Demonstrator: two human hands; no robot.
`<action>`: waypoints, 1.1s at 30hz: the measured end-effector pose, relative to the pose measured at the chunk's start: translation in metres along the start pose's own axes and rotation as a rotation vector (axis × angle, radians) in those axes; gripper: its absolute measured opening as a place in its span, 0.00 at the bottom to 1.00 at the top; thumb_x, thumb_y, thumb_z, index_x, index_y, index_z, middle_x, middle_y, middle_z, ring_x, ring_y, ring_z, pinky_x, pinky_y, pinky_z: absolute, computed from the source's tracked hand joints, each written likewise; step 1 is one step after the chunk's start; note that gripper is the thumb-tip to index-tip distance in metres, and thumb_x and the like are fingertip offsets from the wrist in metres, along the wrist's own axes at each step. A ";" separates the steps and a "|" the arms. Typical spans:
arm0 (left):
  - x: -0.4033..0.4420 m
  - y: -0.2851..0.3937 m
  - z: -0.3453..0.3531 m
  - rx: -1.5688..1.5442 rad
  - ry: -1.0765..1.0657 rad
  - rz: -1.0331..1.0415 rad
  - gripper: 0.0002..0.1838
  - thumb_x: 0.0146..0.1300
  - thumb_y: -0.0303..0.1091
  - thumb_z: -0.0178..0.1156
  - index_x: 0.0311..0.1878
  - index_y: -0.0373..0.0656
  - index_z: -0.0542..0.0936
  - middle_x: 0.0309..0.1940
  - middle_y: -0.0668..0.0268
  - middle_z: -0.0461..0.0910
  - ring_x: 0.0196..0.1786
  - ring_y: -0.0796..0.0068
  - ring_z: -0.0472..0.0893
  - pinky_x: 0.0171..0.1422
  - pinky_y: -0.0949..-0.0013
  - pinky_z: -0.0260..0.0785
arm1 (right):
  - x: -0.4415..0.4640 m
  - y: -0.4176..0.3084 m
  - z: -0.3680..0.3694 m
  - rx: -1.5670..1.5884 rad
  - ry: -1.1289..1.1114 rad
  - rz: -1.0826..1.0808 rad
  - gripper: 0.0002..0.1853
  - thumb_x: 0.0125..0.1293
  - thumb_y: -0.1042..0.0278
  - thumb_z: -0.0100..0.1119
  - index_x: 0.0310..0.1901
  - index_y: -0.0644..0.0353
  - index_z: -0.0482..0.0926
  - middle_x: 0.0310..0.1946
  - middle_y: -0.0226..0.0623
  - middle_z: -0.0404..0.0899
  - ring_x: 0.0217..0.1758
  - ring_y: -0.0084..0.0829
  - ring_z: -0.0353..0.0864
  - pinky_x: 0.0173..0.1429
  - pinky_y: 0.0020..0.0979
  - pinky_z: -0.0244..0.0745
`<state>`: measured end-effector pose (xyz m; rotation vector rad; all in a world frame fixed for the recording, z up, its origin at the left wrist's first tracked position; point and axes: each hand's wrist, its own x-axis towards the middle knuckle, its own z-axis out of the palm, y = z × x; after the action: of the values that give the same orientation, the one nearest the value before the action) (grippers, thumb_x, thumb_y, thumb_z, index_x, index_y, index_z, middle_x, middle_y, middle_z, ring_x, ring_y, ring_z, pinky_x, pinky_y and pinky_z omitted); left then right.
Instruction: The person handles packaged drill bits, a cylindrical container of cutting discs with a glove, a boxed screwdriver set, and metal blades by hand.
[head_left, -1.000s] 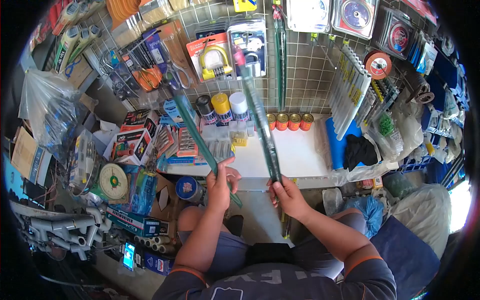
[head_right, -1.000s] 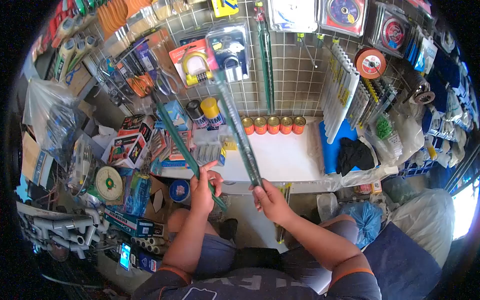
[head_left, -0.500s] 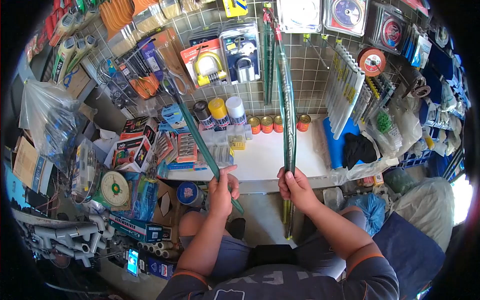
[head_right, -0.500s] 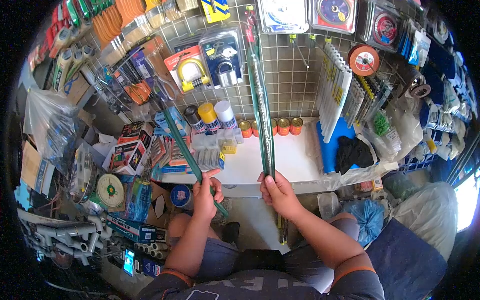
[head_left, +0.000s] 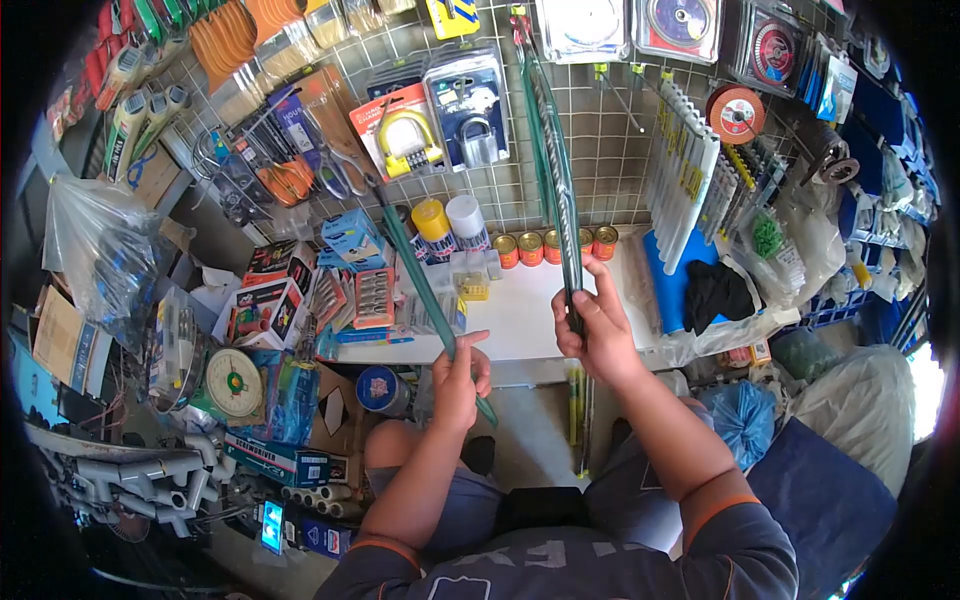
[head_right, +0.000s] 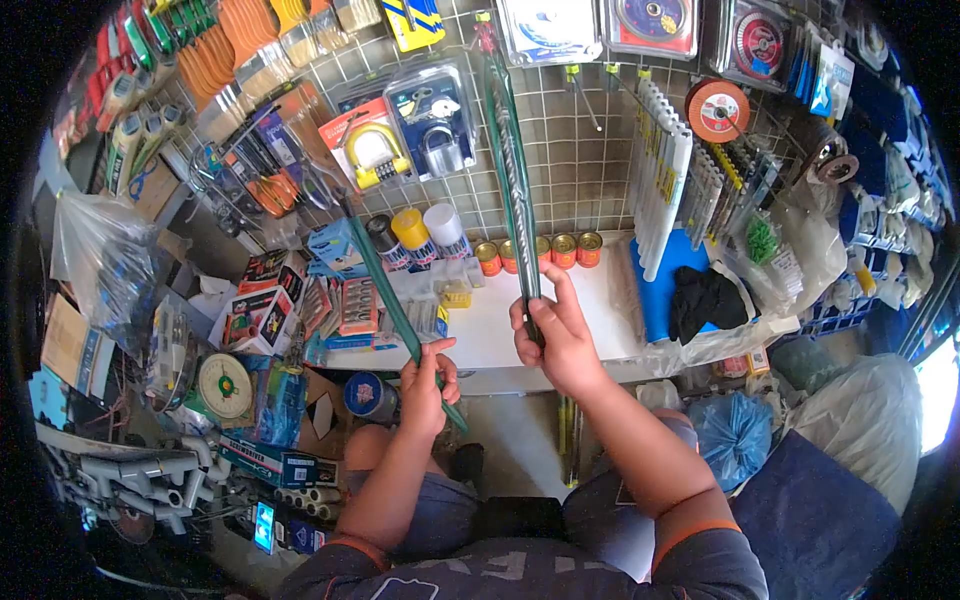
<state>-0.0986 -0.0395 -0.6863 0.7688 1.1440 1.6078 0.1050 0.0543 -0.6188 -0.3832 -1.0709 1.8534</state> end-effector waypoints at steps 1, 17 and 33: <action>0.000 -0.001 -0.001 0.022 -0.001 0.004 0.26 0.82 0.51 0.46 0.61 0.34 0.76 0.25 0.69 0.70 0.20 0.82 0.64 0.24 0.73 0.59 | 0.004 -0.001 0.000 0.002 -0.011 -0.010 0.25 0.80 0.70 0.39 0.74 0.43 0.53 0.37 0.36 0.73 0.20 0.21 0.61 0.25 0.23 0.57; -0.001 -0.006 -0.024 0.108 0.092 -0.060 0.22 0.81 0.48 0.49 0.58 0.37 0.80 0.20 0.74 0.66 0.18 0.85 0.61 0.22 0.76 0.55 | 0.042 0.022 -0.008 0.097 0.174 0.001 0.19 0.79 0.69 0.48 0.67 0.55 0.62 0.41 0.40 0.83 0.31 0.29 0.84 0.32 0.31 0.78; -0.001 -0.002 -0.023 0.100 0.121 -0.073 0.22 0.81 0.48 0.51 0.55 0.37 0.81 0.19 0.76 0.64 0.18 0.85 0.59 0.22 0.75 0.54 | 0.063 0.060 -0.052 -0.112 0.368 0.063 0.16 0.75 0.68 0.54 0.62 0.56 0.70 0.46 0.38 0.79 0.46 0.34 0.85 0.50 0.36 0.83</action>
<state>-0.1178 -0.0478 -0.6964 0.6926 1.3326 1.5631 0.0717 0.1221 -0.6864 -0.7985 -0.9170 1.6949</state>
